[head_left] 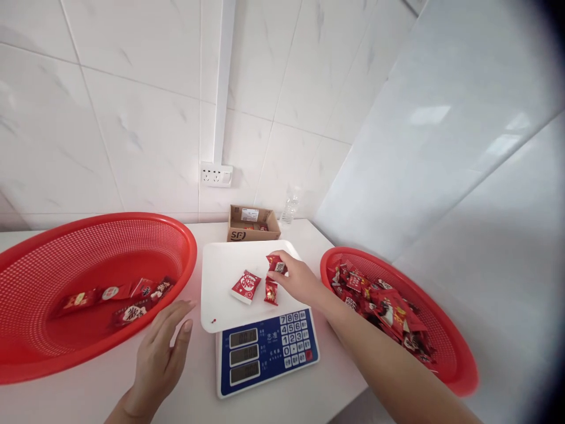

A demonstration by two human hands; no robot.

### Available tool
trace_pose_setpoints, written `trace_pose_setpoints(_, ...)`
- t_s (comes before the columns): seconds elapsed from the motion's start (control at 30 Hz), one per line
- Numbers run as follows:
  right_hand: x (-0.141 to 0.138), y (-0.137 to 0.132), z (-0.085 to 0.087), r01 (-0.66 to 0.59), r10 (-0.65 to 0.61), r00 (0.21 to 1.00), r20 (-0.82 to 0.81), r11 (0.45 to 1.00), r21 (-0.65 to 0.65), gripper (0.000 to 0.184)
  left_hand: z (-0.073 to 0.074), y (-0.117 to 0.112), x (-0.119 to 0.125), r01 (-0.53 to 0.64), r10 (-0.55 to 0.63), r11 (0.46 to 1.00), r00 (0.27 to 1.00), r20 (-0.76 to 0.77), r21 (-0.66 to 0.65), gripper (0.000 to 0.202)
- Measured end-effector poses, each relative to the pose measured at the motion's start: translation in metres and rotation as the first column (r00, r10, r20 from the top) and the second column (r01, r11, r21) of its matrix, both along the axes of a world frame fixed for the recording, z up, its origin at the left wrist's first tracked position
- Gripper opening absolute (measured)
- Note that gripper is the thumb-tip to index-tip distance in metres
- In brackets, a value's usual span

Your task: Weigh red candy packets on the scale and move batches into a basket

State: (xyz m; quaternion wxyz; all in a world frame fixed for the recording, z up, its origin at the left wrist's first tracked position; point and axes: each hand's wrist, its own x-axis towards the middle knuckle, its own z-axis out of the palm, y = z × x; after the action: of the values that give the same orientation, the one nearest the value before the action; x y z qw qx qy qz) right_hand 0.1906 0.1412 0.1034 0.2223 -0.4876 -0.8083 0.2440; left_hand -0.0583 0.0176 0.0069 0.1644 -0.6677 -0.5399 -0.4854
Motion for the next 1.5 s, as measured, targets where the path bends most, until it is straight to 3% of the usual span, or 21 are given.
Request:
trace_pose_setpoints(0.27, -0.005, 0.004, -0.012, -0.006, 0.003, 0.999, -0.046, 0.997, -0.075, 0.022, 0.005, 0.001, 0.001, -0.003, 0.003, 1.0, 1.0, 0.013, 0.001, 0.024)
trace_pose_setpoints(0.6, -0.002, 0.0, -0.012, -0.037, 0.026, 0.994, -0.108, 0.994, -0.105, 0.025, 0.002, 0.001, 0.001, -0.009, 0.01, 1.0, 1.0, -0.025, 0.014, 0.024)
trace_pose_setpoints(0.73, 0.0, -0.006, -0.005, -0.135, 0.129, 0.985, -0.117, 0.99, -0.042, 0.031, 0.003, 0.001, 0.001, -0.005, 0.005, 1.0, 1.0, -0.026, 0.007, 0.024)
trace_pose_setpoints(0.93, -0.007, -0.017, -0.001, -0.316, 0.31, 0.948, -0.075, 0.946, -0.079, 0.036, 0.002, 0.001, 0.0, -0.005, 0.004, 1.0, 1.0, -0.03, -0.003, 0.024)
trace_pose_setpoints(1.07, -0.005, -0.008, -0.007, -0.199, 0.19, 0.969, -0.155, 0.979, -0.041, 0.026, 0.0, 0.002, 0.001, 0.003, -0.003, 1.0, 1.0, -0.021, -0.012, 0.025)
trace_pose_setpoints(1.17, 0.002, 0.0, -0.011, -0.043, 0.04, 0.996, -0.083, 0.999, -0.033, 0.03, -0.001, 0.002, 0.001, 0.003, -0.003, 1.0, 1.0, -0.024, -0.015, 0.025)
trace_pose_setpoints(1.23, 0.006, 0.0, -0.013, -0.025, 0.026, 1.0, 0.008, 0.999, -0.039, 0.036, -0.001, 0.002, 0.001, 0.004, -0.004, 1.0, 1.0, -0.03, -0.013, 0.025)
trace_pose_setpoints(1.5, -0.003, -0.031, -0.022, -0.278, 0.299, 0.935, 0.193, 0.952, -0.126, 0.057, 0.0, 0.001, 0.001, 0.008, -0.008, 1.0, 1.0, -0.018, -0.025, 0.024)
